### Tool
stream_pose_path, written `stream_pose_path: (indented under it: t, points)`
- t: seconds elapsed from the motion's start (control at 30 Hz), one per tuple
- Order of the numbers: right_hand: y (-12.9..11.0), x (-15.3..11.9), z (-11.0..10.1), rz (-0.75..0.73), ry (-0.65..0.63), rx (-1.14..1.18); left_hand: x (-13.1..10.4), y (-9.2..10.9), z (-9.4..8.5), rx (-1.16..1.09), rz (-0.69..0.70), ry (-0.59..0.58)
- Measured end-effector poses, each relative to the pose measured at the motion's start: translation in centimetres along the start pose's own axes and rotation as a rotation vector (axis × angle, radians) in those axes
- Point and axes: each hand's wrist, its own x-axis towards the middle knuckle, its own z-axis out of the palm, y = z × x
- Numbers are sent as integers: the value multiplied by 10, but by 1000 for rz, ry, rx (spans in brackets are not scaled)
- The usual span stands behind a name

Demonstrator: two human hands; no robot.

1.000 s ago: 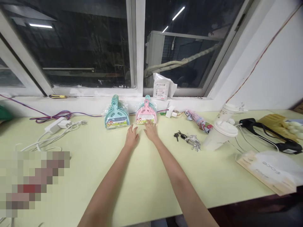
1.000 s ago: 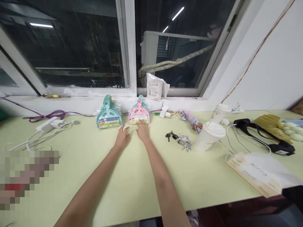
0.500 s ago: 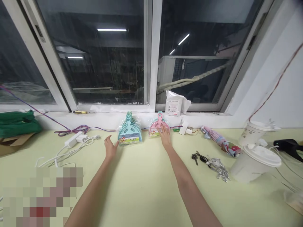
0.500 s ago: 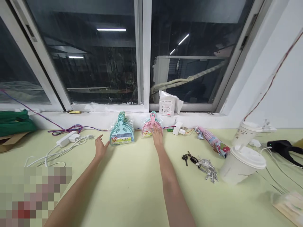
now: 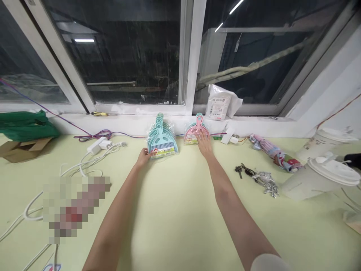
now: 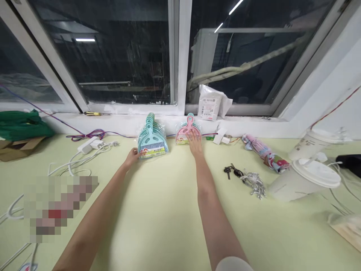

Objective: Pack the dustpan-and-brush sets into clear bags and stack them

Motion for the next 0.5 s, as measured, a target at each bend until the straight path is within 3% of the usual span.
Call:
stream_pose_path:
  t: [0.17,0.27,0.43,0.5]
  points:
    - [-4,-13,-15,-60,25,44,-30,10,7,-224,-93,-207]
    - [-17,-21,-29,-64,32,64,-48,16,15,-305,-176,-252]
    - [-67,-62,-68,-70,240,238,-86,28,41,-531,-254,-226]
    - [-92,-91,-86,-181,223,372,-103,34,54,-582,-249,-230]
